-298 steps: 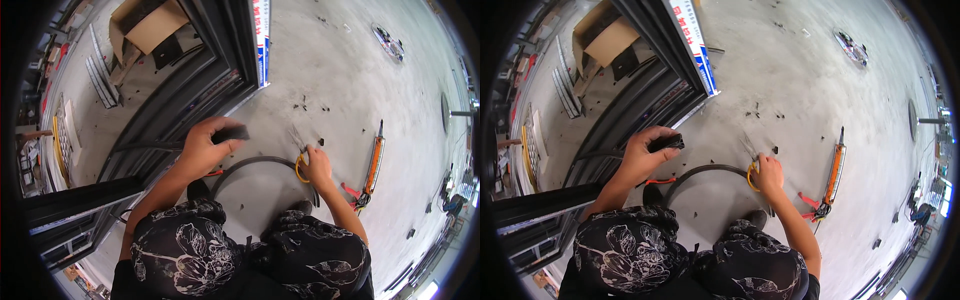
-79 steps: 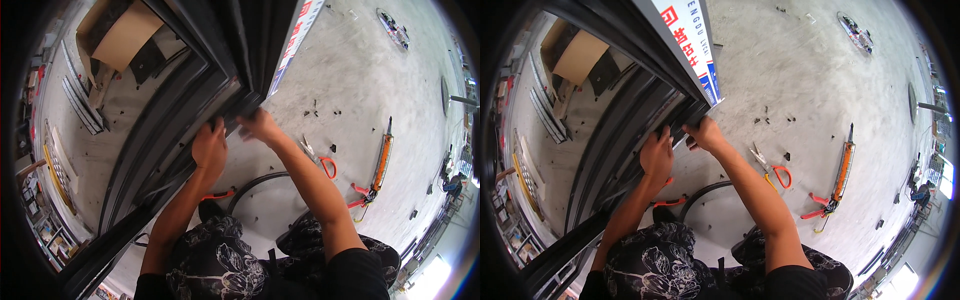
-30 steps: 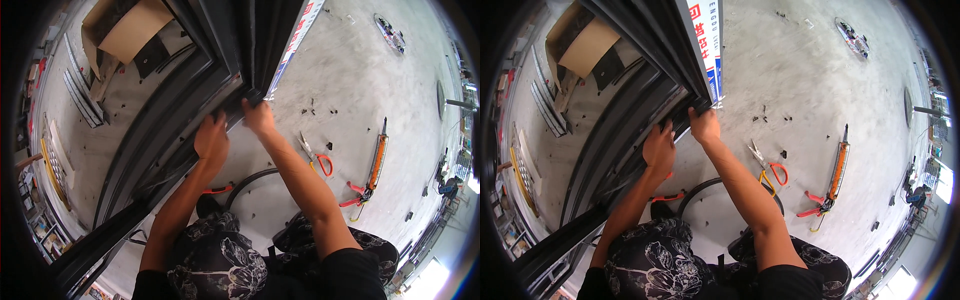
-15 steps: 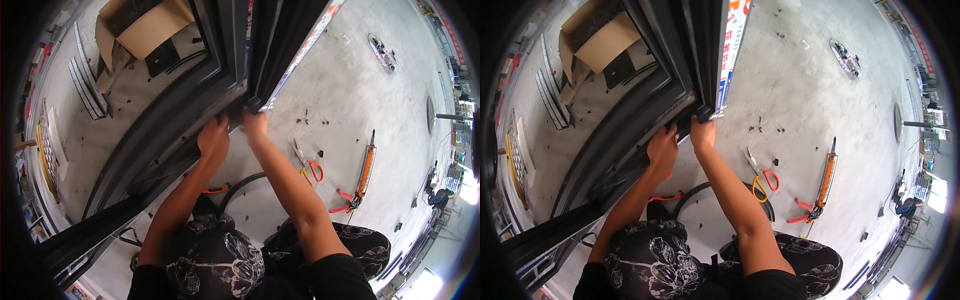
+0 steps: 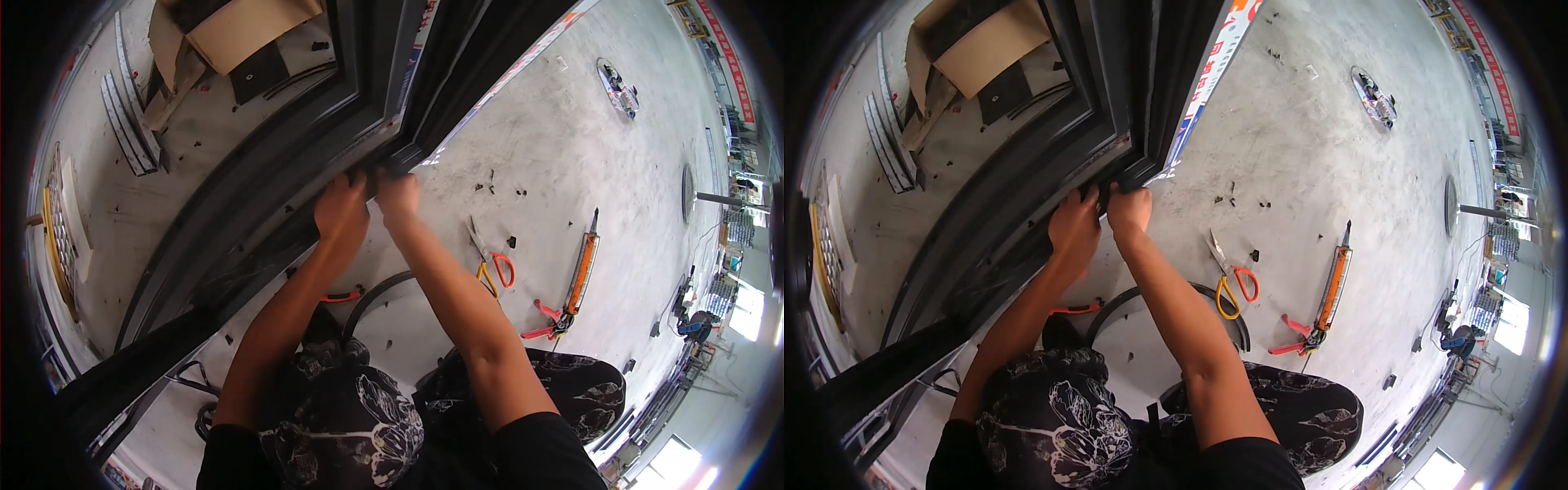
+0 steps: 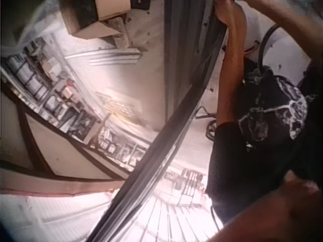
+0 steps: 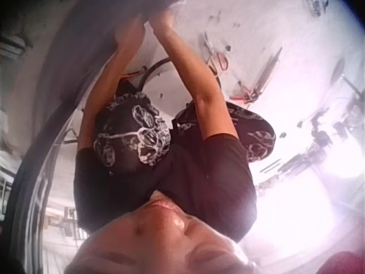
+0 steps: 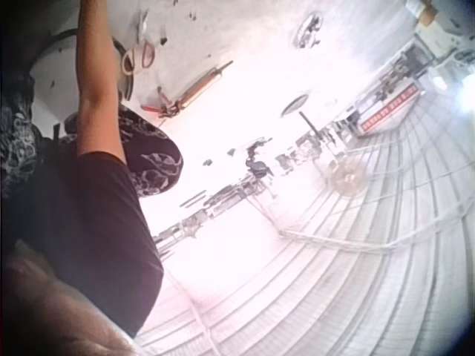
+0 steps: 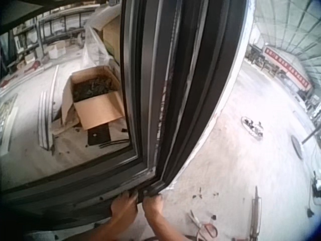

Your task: The person assembles a metal window frame by inserting rubber weather-stripping into the frame channels, cutting the strips to length with scissors and pliers, and applying sealant from a caulking gun to the joints.

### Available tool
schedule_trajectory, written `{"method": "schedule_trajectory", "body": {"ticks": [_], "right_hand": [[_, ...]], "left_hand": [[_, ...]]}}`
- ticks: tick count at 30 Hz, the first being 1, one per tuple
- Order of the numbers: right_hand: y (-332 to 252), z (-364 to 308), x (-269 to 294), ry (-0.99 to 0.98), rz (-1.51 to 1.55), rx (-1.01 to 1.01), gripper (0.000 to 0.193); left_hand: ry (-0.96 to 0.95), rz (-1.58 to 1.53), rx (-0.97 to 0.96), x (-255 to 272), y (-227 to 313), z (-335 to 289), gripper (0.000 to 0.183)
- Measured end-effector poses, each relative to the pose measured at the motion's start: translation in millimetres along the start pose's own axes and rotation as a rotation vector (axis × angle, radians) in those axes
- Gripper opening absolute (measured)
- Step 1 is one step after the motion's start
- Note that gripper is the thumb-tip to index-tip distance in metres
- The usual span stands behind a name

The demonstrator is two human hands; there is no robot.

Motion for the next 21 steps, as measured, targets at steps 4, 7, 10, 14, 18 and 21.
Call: {"method": "schedule_trajectory", "body": {"ticks": [4,7,10,14,18,21], "right_hand": [[-6.2,-13.9,0.2,0.044,0.143,-0.038,0.037],[-21.3,-20.1,4.4,-0.001,0.208,0.020,0.035],[-49.6,-44.3,14.1,0.001,0.080,0.055,0.034],[-49.5,-40.2,21.9,0.097,-0.017,0.067,0.039],[-32.5,-31.2,20.8,0.061,-0.059,0.015,0.048],[-27.9,-24.6,16.3,-0.003,-0.034,-0.048,0.053]], "left_hand": [[0.029,-0.026,-0.007,5.4,-4.4,0.5,0.037],[0.019,-0.035,-0.032,3.4,0.1,3.3,0.038],[-0.010,-0.041,0.004,3.7,-7.7,2.7,0.041],[-0.018,-0.025,0.002,10.9,-15.6,1.3,0.047],[-0.326,0.143,0.043,30.1,-59.4,-44.0,0.059],[-0.117,0.256,-0.007,77.7,-113.4,-98.6,0.065]]}}
Point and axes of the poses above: each hand's wrist, its own z-axis towards the middle knuckle, its own x-axis out of the back of the hand, y = z × x, the point moved 9 cm from there along z, towards the middle knuckle, and after that the axes turned 4 degrees about x, right-handed, at the moved point
